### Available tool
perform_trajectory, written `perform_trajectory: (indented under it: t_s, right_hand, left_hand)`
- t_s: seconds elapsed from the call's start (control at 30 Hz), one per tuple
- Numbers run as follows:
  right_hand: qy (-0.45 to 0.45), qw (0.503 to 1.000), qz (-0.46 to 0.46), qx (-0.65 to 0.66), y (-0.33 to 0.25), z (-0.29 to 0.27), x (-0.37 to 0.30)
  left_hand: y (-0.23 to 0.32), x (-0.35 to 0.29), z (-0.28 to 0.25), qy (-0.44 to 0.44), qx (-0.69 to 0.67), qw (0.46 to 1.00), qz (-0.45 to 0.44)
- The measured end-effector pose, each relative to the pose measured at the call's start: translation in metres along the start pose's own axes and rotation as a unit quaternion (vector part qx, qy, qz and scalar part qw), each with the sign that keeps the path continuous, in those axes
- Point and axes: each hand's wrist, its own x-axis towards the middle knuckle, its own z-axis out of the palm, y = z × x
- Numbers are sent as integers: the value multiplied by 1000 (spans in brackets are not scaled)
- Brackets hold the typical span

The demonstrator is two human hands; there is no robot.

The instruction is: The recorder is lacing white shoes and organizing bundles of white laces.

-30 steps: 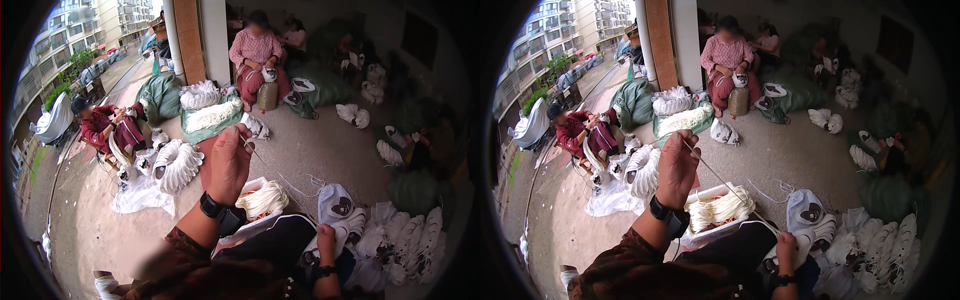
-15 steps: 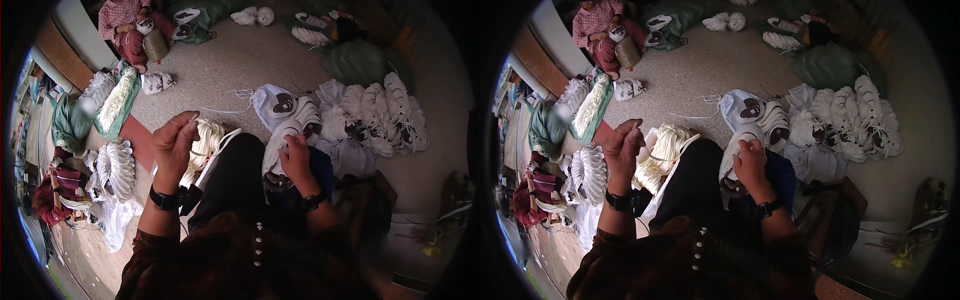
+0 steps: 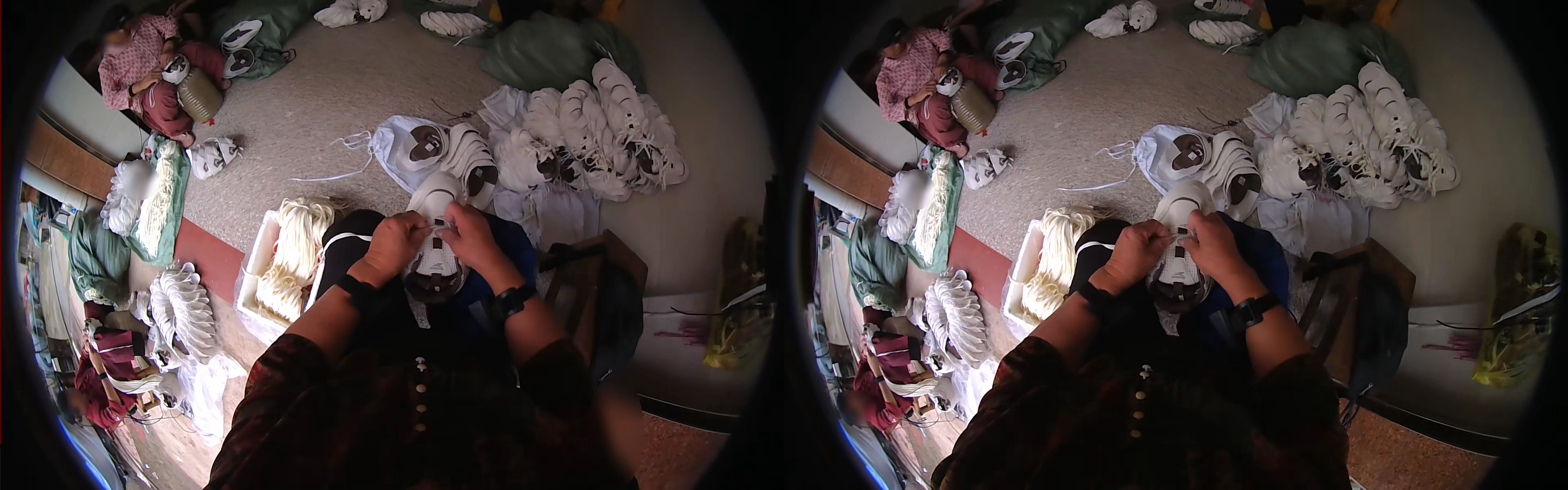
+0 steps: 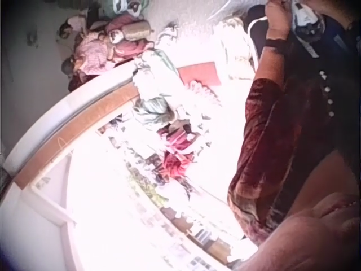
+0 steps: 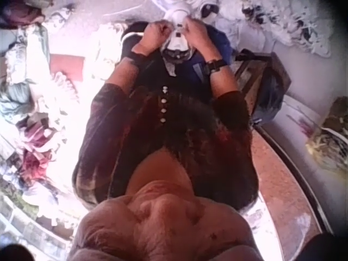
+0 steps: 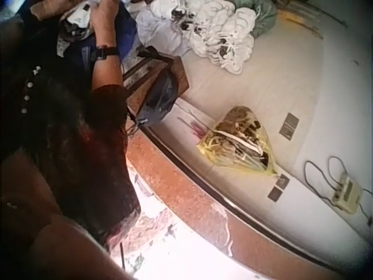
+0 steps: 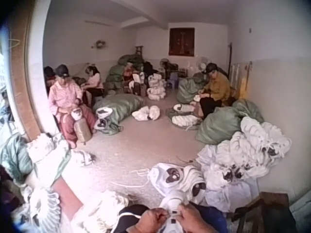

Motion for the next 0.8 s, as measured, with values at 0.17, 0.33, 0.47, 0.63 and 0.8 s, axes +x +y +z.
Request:
perform_trajectory:
  t_s: [0.17, 0.33, 0.47, 0.63, 0.8]
  right_hand:
    - [-142, 988, -43, -50, 1, -10, 29]
    - [-179, 976, -66, -109, -9, -16, 38]
    - [-175, 971, -100, -130, -5, -11, 38]
    - [-168, 976, -96, -99, 6, -3, 38]
    - [-146, 988, -42, 3, 23, 3, 36]
  left_hand:
    - [-5, 4, -3, 18, 33, 999, 14]
    - [-2, 9, -8, -15, 9, 999, -42]
    - [1, 13, -11, -17, 12, 999, -51]
    - [2, 16, -15, -47, 50, 996, -53]
    - [4, 27, -12, -71, 116, 990, -35]
